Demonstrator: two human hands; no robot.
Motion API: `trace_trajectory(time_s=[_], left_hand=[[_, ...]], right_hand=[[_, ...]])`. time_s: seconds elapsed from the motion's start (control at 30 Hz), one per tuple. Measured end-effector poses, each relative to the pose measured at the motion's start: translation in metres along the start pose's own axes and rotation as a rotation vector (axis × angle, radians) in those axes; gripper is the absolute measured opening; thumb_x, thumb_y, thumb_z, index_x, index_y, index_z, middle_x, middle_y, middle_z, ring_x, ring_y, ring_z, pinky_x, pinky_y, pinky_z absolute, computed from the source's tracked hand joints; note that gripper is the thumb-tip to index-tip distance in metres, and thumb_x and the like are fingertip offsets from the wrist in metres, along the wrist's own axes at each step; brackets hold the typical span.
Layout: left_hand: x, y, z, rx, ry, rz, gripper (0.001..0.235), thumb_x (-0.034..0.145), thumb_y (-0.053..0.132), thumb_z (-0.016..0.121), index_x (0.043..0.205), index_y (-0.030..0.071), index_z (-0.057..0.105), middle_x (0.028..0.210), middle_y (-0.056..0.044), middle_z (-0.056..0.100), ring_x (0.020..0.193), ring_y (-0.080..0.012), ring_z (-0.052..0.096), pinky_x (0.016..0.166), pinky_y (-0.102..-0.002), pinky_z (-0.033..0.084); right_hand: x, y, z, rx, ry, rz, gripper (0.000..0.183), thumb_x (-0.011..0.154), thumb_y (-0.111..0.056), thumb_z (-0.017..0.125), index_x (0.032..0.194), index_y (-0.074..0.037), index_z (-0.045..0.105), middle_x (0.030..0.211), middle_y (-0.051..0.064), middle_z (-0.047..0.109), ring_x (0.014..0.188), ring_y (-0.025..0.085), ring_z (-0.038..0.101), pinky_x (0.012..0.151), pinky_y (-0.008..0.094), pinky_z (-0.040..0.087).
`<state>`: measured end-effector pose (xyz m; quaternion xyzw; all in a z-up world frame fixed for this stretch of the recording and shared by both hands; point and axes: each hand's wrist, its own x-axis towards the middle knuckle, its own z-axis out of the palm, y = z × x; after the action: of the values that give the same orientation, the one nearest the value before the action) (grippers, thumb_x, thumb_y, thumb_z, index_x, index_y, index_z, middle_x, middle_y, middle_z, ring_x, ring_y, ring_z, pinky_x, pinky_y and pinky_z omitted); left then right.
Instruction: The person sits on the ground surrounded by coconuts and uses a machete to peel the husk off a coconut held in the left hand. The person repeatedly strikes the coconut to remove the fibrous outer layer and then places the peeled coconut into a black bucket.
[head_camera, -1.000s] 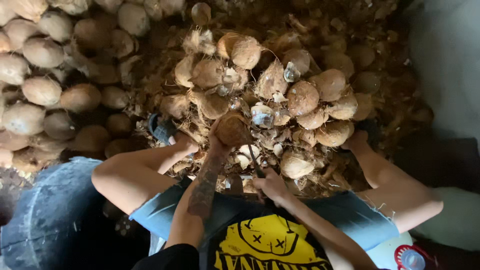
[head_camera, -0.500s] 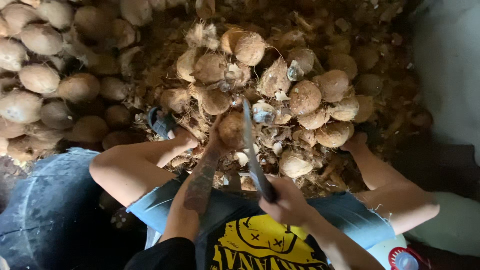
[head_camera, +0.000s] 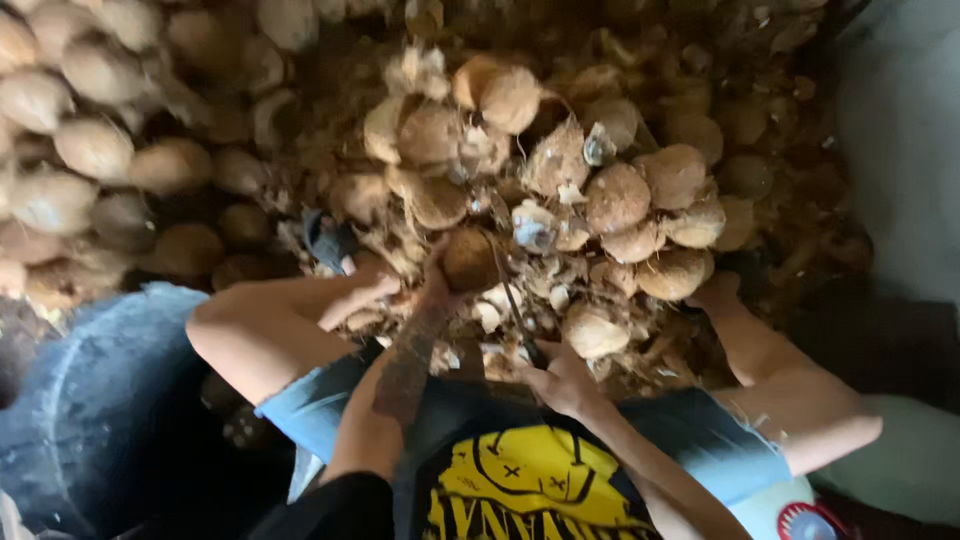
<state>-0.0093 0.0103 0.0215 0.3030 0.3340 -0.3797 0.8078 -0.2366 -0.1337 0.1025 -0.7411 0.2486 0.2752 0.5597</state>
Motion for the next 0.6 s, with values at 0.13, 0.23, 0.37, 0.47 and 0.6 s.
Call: trace_trajectory(time_s=[0.13, 0.23, 0.37, 0.47, 0.6], left_hand=[[0.003, 0.006, -0.001, 0.050, 0.061, 0.001, 0.082, 0.068, 0.061, 0.090, 0.134, 0.015, 0.071, 0.132, -0.019, 0.073, 0.120, -0.0427, 0.071, 0.108, -0.064, 0.052], [0.010, 0.010, -0.002, 0.074, 0.053, 0.004, 0.078, 0.071, 0.059, 0.090, 0.134, 0.015, 0.071, 0.134, -0.017, 0.073, 0.122, -0.0410, 0.070, 0.110, -0.062, 0.052], [0.006, 0.007, -0.003, 0.028, -0.077, 0.022, 0.065, 0.080, 0.058, 0.081, 0.127, 0.013, 0.075, 0.127, -0.017, 0.076, 0.113, -0.0359, 0.075, 0.101, -0.052, 0.060], [-0.033, 0.003, 0.020, -0.044, -0.137, -0.009, 0.055, 0.086, 0.058, 0.078, 0.113, 0.009, 0.077, 0.110, -0.017, 0.079, 0.097, -0.0327, 0.078, 0.091, -0.048, 0.064], [-0.053, -0.001, 0.027, -0.191, -0.208, -0.069, 0.073, 0.083, 0.072, 0.074, 0.109, 0.004, 0.078, 0.107, -0.025, 0.079, 0.094, -0.0417, 0.078, 0.087, -0.058, 0.064]], right_hand=[[0.012, 0.020, 0.012, 0.133, 0.126, -0.525, 0.019, 0.069, -0.008, 0.075, 0.066, -0.011, 0.057, 0.054, 0.007, 0.050, 0.050, 0.024, 0.053, 0.053, 0.034, 0.041], [0.028, -0.004, -0.003, 0.011, 0.071, -0.306, 0.030, 0.080, -0.020, 0.072, 0.096, -0.002, 0.054, 0.088, 0.021, 0.046, 0.080, 0.036, 0.053, 0.074, 0.044, 0.043], [0.027, -0.024, -0.014, -0.194, -0.067, 0.141, 0.076, 0.101, -0.041, 0.067, 0.150, 0.013, 0.049, 0.150, 0.046, 0.038, 0.134, 0.057, 0.055, 0.111, 0.062, 0.048], [0.035, 0.041, -0.005, -0.143, 0.112, 0.175, 0.041, 0.083, -0.040, 0.067, 0.104, -0.008, 0.082, 0.107, 0.022, 0.079, 0.113, 0.043, 0.073, 0.094, 0.052, 0.057], [0.023, 0.015, -0.010, 0.255, 0.227, -0.029, 0.052, 0.085, -0.013, 0.077, 0.133, 0.003, 0.066, 0.094, 0.023, 0.070, 0.073, 0.029, 0.075, 0.057, 0.036, 0.068]])
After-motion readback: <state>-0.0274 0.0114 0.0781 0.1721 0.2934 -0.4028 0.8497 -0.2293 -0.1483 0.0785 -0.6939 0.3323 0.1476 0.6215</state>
